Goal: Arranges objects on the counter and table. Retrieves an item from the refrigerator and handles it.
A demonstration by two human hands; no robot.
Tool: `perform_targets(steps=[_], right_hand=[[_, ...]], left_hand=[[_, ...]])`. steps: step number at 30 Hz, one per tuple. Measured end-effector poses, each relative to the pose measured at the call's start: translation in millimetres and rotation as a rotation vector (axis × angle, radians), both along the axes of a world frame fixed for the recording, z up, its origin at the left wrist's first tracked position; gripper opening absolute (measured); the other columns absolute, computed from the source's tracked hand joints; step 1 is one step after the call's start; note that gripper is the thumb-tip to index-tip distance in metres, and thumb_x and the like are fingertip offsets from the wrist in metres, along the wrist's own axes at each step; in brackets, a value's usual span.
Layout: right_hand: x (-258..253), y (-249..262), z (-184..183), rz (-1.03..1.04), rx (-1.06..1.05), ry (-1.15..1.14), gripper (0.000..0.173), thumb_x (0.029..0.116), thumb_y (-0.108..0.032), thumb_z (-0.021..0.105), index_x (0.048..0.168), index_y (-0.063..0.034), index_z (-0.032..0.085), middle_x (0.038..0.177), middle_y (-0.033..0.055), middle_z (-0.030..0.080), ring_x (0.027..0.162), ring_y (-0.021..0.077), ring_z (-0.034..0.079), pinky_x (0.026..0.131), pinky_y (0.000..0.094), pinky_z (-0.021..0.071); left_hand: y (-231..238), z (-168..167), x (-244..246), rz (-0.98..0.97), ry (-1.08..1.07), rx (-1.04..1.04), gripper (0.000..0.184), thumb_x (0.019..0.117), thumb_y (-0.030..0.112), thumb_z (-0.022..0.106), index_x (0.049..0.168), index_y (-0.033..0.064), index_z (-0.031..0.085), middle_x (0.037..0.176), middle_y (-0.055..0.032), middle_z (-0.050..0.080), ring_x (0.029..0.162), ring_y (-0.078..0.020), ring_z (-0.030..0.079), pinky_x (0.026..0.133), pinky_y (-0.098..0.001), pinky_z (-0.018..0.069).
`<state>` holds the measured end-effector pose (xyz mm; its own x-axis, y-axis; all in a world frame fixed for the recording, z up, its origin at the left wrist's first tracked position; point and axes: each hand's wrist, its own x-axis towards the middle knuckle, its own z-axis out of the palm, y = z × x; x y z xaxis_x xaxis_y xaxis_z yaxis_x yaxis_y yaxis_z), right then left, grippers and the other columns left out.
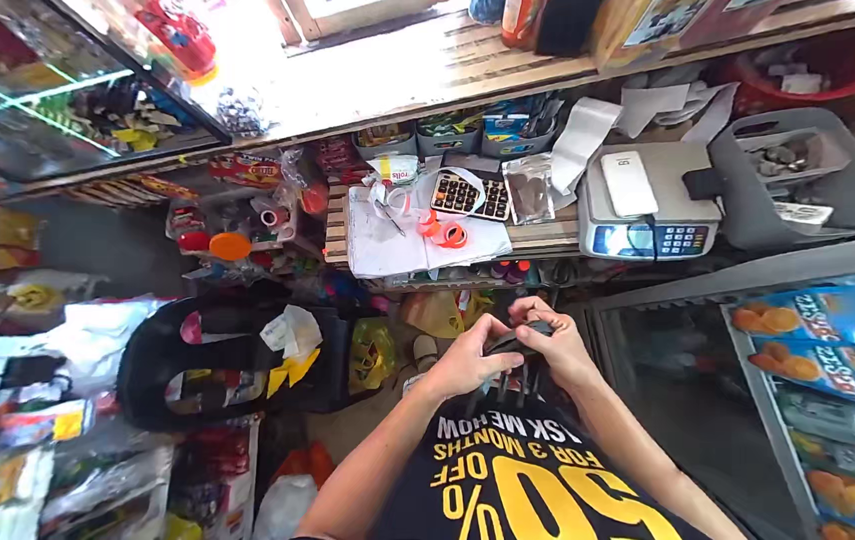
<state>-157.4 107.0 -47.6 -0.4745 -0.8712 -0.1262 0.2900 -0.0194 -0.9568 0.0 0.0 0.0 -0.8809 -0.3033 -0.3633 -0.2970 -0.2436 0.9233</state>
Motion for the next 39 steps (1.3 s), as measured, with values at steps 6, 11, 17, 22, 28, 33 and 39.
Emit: perform_targets(steps=[6,11,17,22,28,33,39], right_hand=[[15.6,-53.7,12.0,-0.27,-0.293,-0.365,0.015,0.0883,-0.029,0.078,0.086,-0.0191,0.067,0.069,-0.0023,0.066,0.071,0.0151,0.07,0.098,0.0483,0.0577],[21.2,-82.5,9.7,-0.343,-0.127,-0.203,0.035,0.0735,-0.01,0.083,0.093,-0.017,0.054,0.072,-0.0044,0.064,0.064,0.0135,0.068,0.075,0.0411,0.0651],[31.4,-100.8,-21.1,-0.328,-0.044,-0.14,0.043,0.0821,-0.008,0.066,0.121,-0.012,0.047,0.091,0.0043,0.067,0.06,0.0117,0.064,0.054,0.0256,0.0567],[34.3,-106.7,-24.4,-0.323,0.099,-0.115,0.034,0.0854,0.0,0.061,0.118,-0.0074,0.054,0.106,0.0121,0.07,0.082,0.0261,0.073,0.07,0.0407,0.065],[37.7,-156.2,-19.1,-0.213,0.332,-0.023,0.015,0.0964,-0.013,0.067,0.11,-0.0066,0.065,0.089,0.0033,0.069,0.056,0.0076,0.056,0.054,0.0241,0.0503],[31.7,-199.9,-8.8,-0.057,0.397,-0.315,0.039,0.1104,-0.037,0.042,0.124,-0.01,0.067,0.086,0.001,0.071,0.049,0.0027,0.048,0.047,0.0186,0.0423],[16.0,-184.7,-6.8,-0.011,0.285,-0.281,0.029,0.1079,-0.026,0.049,0.125,-0.0095,0.067,0.093,0.0041,0.074,0.046,0.0001,0.046,0.043,0.0153,0.0398]], left_hand=[[-117.7,-5.2,12.8,-0.026,-0.026,-0.271,0.038,0.1062,0.026,0.052,0.126,-0.0029,0.065,0.121,-0.0147,0.069,0.11,-0.0168,0.066,0.099,-0.0365,0.0533],[-223.6,-4.8,-34.7,-0.078,-0.504,-0.795,0.034,0.1046,0.004,0.05,0.137,-0.0004,0.061,0.142,-0.0234,0.058,0.137,-0.0414,0.05,0.116,-0.0548,0.0365],[-291.2,-107.3,-56.5,-0.194,-0.258,-1.259,0.038,0.0776,-0.006,0.079,0.113,0.0075,0.074,0.124,-0.0249,0.061,0.124,-0.0485,0.052,0.098,-0.0659,0.0451],[-300.8,-88.5,-47.6,-0.159,-0.052,-1.101,0.014,0.0933,0.011,0.072,0.106,0.0048,0.075,0.117,-0.0161,0.069,0.122,-0.0412,0.056,0.103,-0.0669,0.0382],[-291.8,-50.8,-23.4,0.085,0.157,-0.868,0.016,0.0952,0.015,0.071,0.105,0.0027,0.073,0.093,-0.0074,0.073,0.09,-0.0192,0.068,0.089,-0.0434,0.0522],[-237.4,-36.0,10.2,-0.046,0.253,-1.026,0.012,0.0971,0.017,0.07,0.104,0.0099,0.077,0.095,-0.004,0.072,0.085,-0.0154,0.068,0.079,-0.039,0.057],[-196.6,-66.2,35.6,-0.087,0.305,-1.207,0.013,0.0988,0.017,0.066,0.097,0.0138,0.078,0.087,-0.0055,0.073,0.08,-0.0177,0.07,0.072,-0.0363,0.055]])
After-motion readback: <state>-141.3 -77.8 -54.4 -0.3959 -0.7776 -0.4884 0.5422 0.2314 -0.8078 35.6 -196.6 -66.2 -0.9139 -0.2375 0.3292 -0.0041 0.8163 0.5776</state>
